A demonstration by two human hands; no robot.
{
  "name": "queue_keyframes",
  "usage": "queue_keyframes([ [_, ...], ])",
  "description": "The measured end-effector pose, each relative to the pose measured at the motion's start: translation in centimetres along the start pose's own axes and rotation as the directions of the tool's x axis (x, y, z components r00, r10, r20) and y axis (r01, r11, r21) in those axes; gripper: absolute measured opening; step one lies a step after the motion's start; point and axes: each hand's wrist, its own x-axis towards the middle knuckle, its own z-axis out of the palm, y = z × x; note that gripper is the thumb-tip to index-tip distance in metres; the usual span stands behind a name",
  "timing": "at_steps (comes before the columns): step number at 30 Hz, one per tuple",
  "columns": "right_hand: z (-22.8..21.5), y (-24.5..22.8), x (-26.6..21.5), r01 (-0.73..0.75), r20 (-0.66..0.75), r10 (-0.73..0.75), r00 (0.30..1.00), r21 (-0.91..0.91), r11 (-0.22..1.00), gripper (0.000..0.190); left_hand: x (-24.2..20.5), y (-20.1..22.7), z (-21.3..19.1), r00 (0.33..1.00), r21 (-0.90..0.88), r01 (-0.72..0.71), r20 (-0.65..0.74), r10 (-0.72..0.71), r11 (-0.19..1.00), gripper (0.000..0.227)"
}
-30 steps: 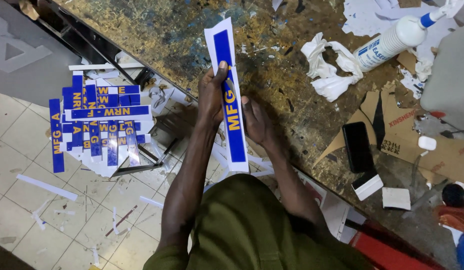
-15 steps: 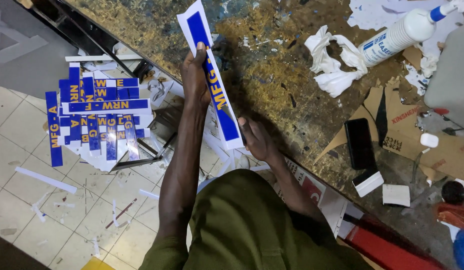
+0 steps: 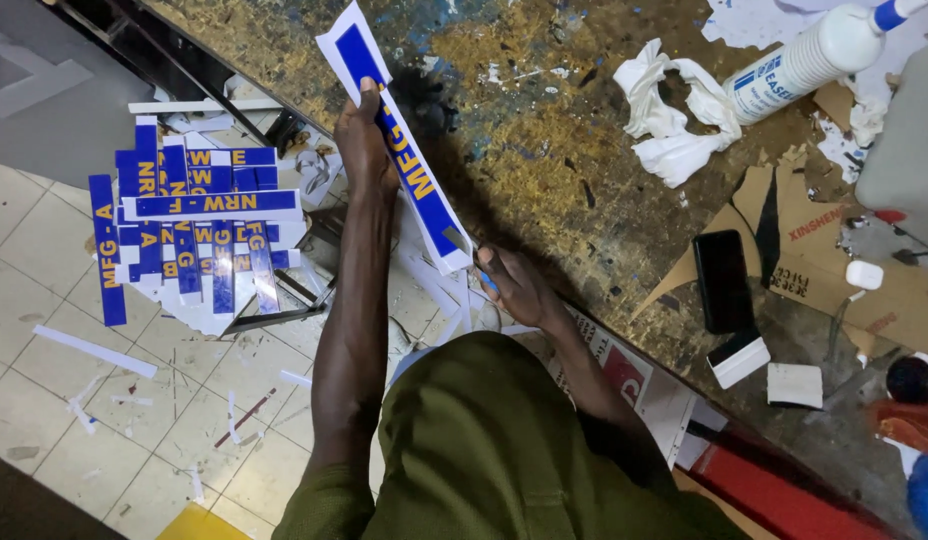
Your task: Trimming the edges of vinyl stickers and cleaning them with a cloth on a production workbench.
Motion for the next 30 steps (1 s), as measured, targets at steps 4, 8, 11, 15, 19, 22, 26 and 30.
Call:
queue_keyframes([
  [4,-0.1,1.0,-0.4,-0.047,0.056,0.05,0.997,-0.046,0.998,0.074,0.5,1.7,-1.0,0.985,0.041,0.009,-0.174,-0.002,0.999,0.029],
  [8,-0.8,2.5,-0.4,-0.036,0.117,0.025,0.993,0.089,0.995,0.075,2.3,2.4,-3.2,0.971,0.034,-0.079,-0.222,0.085,0.996,0.036],
  [11,-3.5,6.3,-0.4,0.122,0.105,-0.169,0.98,0.355,0.927,0.059,0.9,3.5,-3.3,0.947,0.14,-0.209,-0.219,0.236,0.968,0.037],
  [15,-3.5,3.0,1.8,0.361,-0.194,-0.305,0.933,0.457,0.813,0.035,-2.3,4.2,-1.8,0.919,0.265,-0.351,-0.088,0.385,0.898,0.025],
  [19,-1.2,-0.3,4.4,0.199,-0.259,-0.13,0.957,0.264,0.944,0.05,-6.0,4.5,-0.4,0.903,0.378,-0.423,0.096,0.42,0.823,0.032],
  [22,1.3,-2.1,6.9,0.227,-0.279,-0.18,0.943,0.143,0.963,0.051,-7.0,4.2,-0.1,0.877,0.41,-0.478,0.172,0.449,0.777,0.035],
  [26,3.8,-1.2,9.5,0.352,-0.344,-0.314,0.885,0.052,0.934,0.041,-8.2,4.0,-0.4,0.84,0.426,-0.541,0.227,0.493,0.725,0.035],
  [30,4.3,-1.8,8.9,0.288,-0.319,-0.278,0.906,-0.017,0.957,0.04,-8.6,4.3,-1.6,0.819,0.423,-0.572,0.245,0.52,0.702,0.04],
])
